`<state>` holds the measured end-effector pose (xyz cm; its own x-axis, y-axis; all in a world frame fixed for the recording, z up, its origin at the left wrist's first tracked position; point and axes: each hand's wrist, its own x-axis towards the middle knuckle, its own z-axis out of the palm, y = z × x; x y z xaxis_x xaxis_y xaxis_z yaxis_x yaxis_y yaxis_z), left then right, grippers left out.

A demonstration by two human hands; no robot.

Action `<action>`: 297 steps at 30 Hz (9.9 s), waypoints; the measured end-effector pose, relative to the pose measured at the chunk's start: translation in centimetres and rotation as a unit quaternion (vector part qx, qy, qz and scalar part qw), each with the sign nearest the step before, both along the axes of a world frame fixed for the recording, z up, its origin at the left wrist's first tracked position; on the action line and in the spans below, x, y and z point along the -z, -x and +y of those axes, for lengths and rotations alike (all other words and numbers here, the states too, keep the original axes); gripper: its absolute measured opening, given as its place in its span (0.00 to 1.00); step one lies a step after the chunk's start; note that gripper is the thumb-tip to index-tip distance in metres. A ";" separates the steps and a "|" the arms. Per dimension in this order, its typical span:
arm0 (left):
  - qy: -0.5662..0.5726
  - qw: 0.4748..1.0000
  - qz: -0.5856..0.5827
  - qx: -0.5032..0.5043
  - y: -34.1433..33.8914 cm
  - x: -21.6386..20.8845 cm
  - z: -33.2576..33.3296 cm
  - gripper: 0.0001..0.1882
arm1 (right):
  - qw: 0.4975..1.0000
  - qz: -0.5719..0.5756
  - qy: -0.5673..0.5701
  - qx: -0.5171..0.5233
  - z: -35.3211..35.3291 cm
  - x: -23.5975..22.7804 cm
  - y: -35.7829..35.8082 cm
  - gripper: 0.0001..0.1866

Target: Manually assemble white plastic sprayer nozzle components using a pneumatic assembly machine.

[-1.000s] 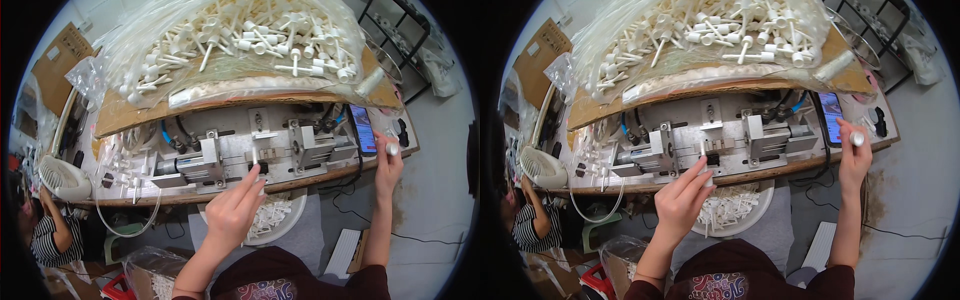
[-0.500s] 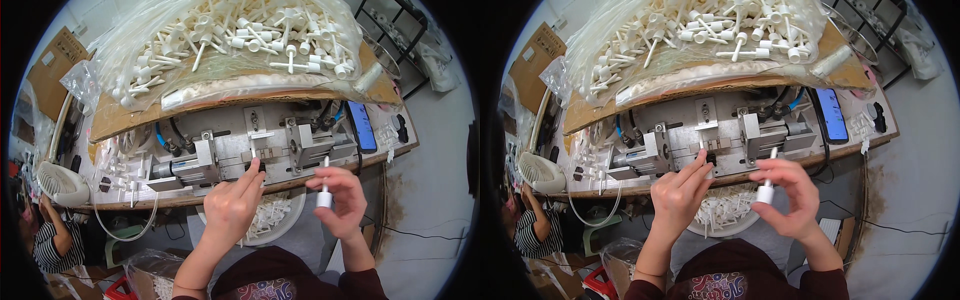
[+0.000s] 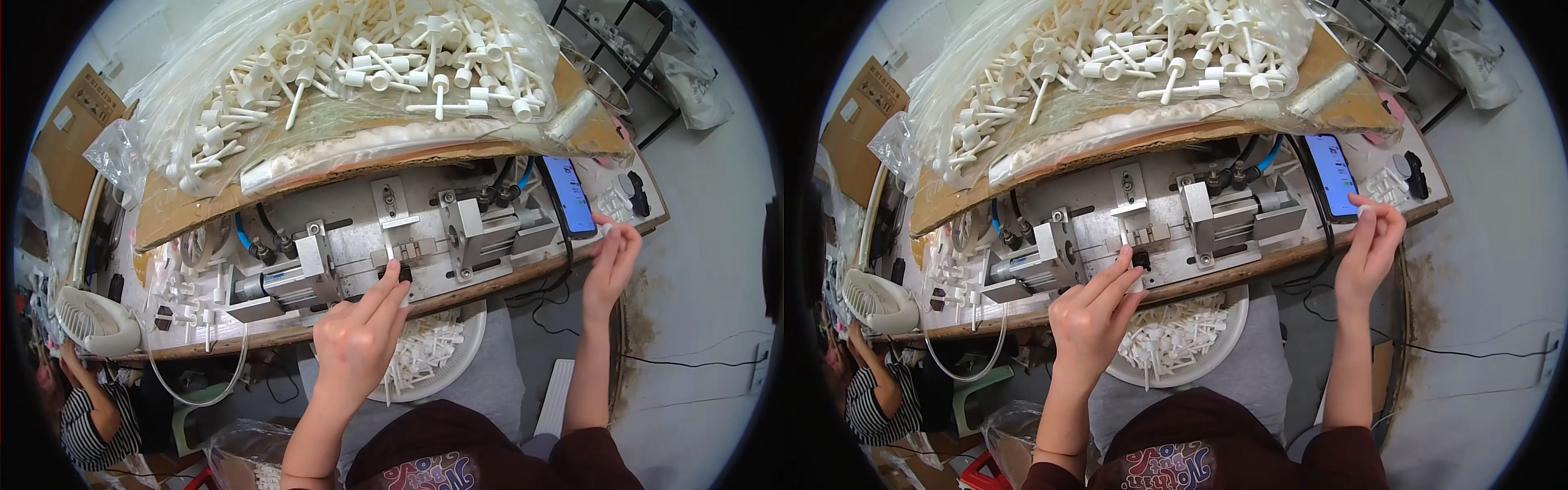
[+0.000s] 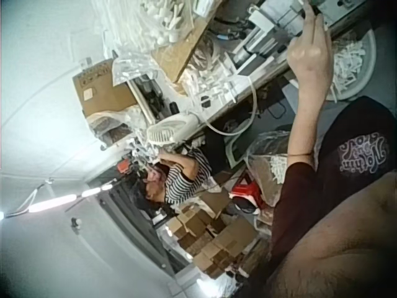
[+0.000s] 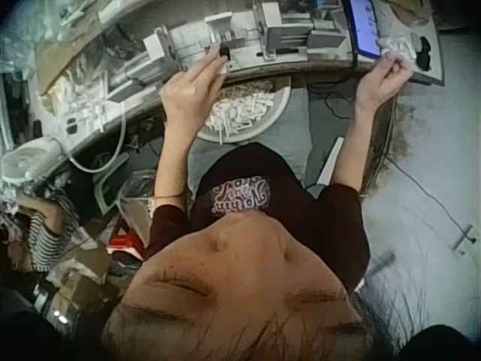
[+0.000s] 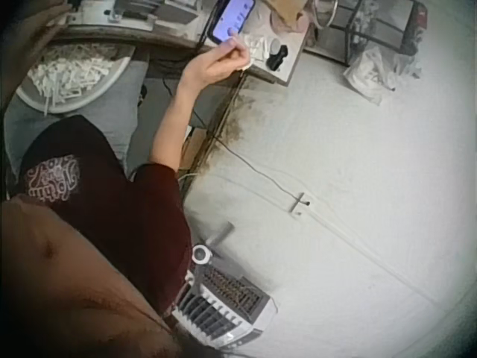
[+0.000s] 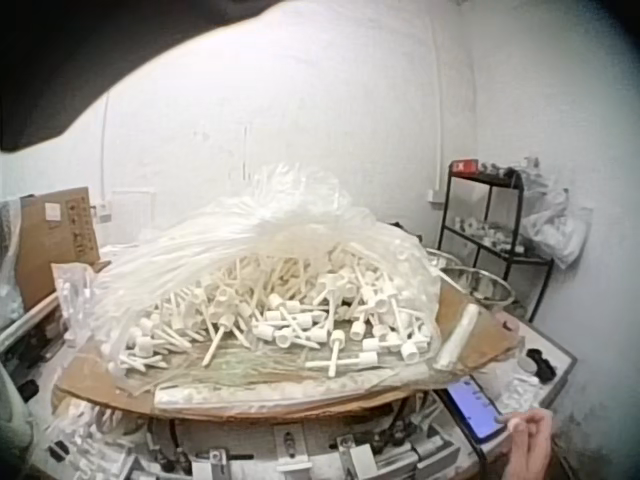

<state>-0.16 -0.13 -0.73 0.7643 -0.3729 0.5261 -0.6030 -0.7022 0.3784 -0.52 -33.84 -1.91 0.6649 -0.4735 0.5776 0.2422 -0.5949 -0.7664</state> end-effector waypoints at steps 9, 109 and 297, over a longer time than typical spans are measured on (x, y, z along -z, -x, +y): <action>0.073 0.975 0.161 0.133 3.9 -1.4 1.2 0.13 | 0.977 0.183 0.096 0.048 -7.4 0.9 -3.9 0.21; 0.157 0.984 0.057 0.063 6.7 1.4 3.7 0.12 | 0.918 0.033 0.223 -0.327 10.9 -3.1 1.2 0.13; 0.008 0.995 0.036 0.093 5.5 2.3 1.4 0.14 | 0.973 0.109 0.200 0.024 -7.5 3.3 -1.5 0.20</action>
<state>-5.62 1.29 -3.07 0.7192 -0.5035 0.4788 -0.6925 -0.5753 0.4352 1.00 -41.30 -5.19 0.7751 -0.2735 0.5696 0.0645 -0.8625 -0.5019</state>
